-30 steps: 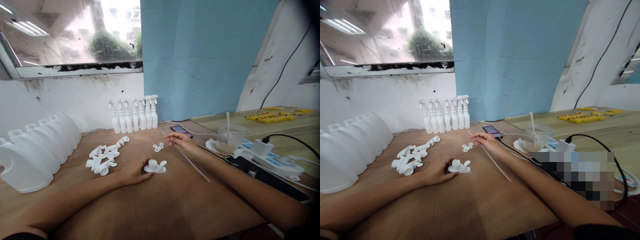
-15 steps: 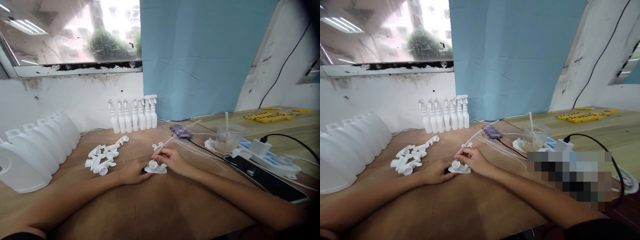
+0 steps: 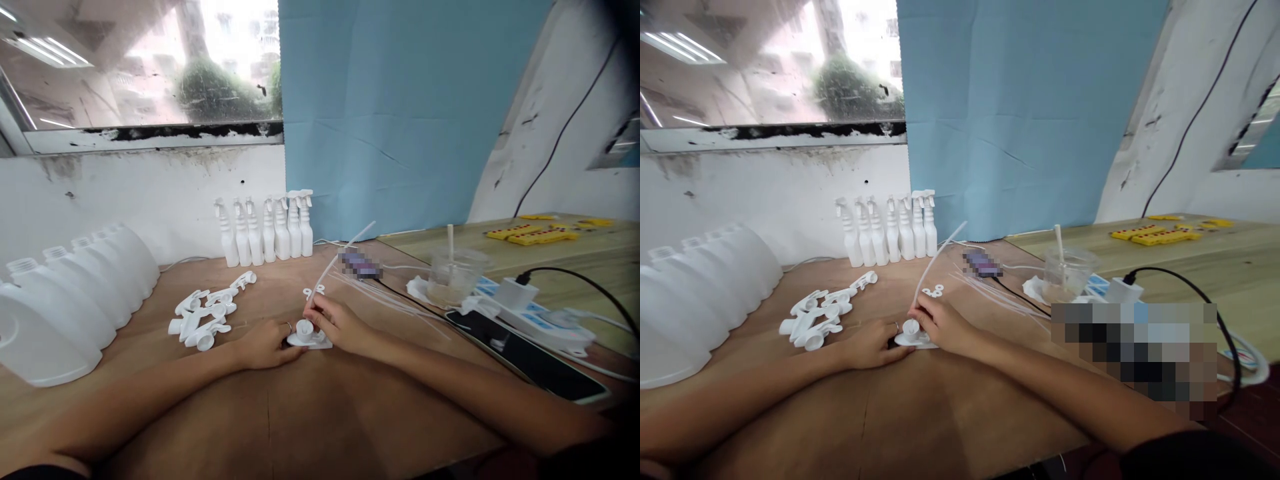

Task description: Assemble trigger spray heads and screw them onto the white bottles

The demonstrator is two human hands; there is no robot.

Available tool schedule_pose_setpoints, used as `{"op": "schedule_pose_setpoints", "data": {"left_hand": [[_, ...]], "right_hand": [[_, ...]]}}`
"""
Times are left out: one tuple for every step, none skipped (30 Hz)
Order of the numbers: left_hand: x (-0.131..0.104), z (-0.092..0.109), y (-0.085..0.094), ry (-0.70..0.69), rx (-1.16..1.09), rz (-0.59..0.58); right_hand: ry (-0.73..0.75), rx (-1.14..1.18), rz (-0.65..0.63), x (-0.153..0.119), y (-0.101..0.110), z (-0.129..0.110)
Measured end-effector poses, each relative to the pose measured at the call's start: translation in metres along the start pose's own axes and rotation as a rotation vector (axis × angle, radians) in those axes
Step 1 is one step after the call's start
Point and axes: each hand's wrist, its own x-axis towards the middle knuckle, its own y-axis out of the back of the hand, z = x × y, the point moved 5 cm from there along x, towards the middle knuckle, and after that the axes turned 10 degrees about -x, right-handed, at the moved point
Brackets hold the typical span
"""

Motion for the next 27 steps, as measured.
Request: {"op": "schedule_pose_setpoints", "data": {"left_hand": [[0.0, -0.001, -0.001, 0.005, 0.008, -0.004], [0.0, -0.001, -0.001, 0.012, 0.015, -0.007], [0.0, -0.002, -0.001, 0.018, 0.017, -0.009], [0.0, -0.002, -0.001, 0.021, 0.013, -0.01], [0.0, -0.002, -0.001, 0.02, 0.003, -0.01], [0.0, -0.001, -0.001, 0.018, -0.009, -0.01], [0.0, -0.001, 0.0, 0.014, -0.022, -0.01], [0.0, 0.0, 0.0, 0.011, -0.032, -0.012], [0.0, 0.0, 0.0, 0.013, -0.037, -0.014], [0.0, 0.0, 0.0, 0.019, -0.036, -0.017], [0.0, -0.001, 0.0, 0.027, -0.032, -0.017], [0.0, -0.001, 0.0, 0.031, -0.03, -0.014], [0.0, -0.001, 0.001, 0.031, -0.032, -0.007], [-0.001, -0.002, 0.001, 0.028, -0.035, 0.001], [-0.002, -0.002, 0.001, 0.024, -0.035, 0.009], [-0.002, -0.002, 0.0, 0.022, -0.029, 0.01], [-0.002, -0.002, -0.001, 0.022, -0.016, 0.008], [-0.002, -0.002, -0.002, 0.027, 0.004, 0.001], [-0.001, -0.002, -0.003, 0.034, 0.03, -0.006], [0.0, 0.0, -0.004, 0.039, 0.062, -0.011], [0.002, 0.002, -0.003, 0.037, 0.099, -0.021], [0.003, 0.005, 0.0, 0.028, 0.143, -0.043], [0.004, 0.009, 0.004, 0.02, 0.19, -0.079], [0.003, 0.013, 0.013, 0.021, 0.242, -0.122], [-0.001, 0.016, 0.025, 0.036, 0.298, -0.169], [-0.007, 0.017, 0.043, 0.084, 0.347, -0.202], [-0.016, 0.017, 0.068, 0.162, 0.41, -0.192]], "right_hand": [[0.013, -0.02, 0.003, 0.0, 0.0, -0.001], [0.027, -0.038, 0.005, 0.001, 0.001, -0.003], [0.042, -0.056, 0.007, 0.001, 0.001, -0.004], [0.057, -0.072, 0.009, 0.001, 0.001, -0.006], [0.071, -0.088, 0.009, 0.002, 0.002, -0.008], [0.082, -0.102, 0.01, 0.003, 0.002, -0.009], [0.09, -0.113, 0.007, 0.003, 0.002, -0.01], [0.096, -0.122, 0.003, 0.004, 0.001, -0.011], [0.1, -0.13, 0.001, 0.005, 0.001, -0.011], [0.105, -0.137, -0.002, 0.006, 0.001, -0.012], [0.11, -0.145, -0.004, 0.007, 0.001, -0.012], [0.117, -0.154, -0.006, 0.008, 0.001, -0.012], [0.124, -0.164, -0.011, 0.008, 0.001, -0.012], [0.13, -0.173, -0.018, 0.008, 0.001, -0.013], [0.135, -0.179, -0.026, 0.009, 0.0, -0.013], [0.139, -0.182, -0.035, 0.009, -0.001, -0.014], [0.142, -0.181, -0.043, 0.008, -0.002, -0.014], [0.137, -0.173, -0.048, 0.008, -0.003, -0.014], [0.123, -0.155, -0.047, 0.007, -0.004, -0.013], [0.1, -0.128, -0.044, 0.006, -0.005, -0.011], [0.071, -0.091, -0.041, 0.005, -0.006, -0.008], [0.042, -0.048, -0.037, 0.003, -0.007, -0.005], [0.017, -0.004, -0.033, 0.002, -0.007, -0.001], [-0.002, 0.039, -0.035, 0.0, -0.008, 0.002], [-0.013, 0.076, -0.042, -0.001, -0.008, 0.005], [-0.022, 0.104, -0.053, -0.003, -0.008, 0.007], [-0.028, 0.12, -0.066, -0.004, -0.008, 0.008]]}}
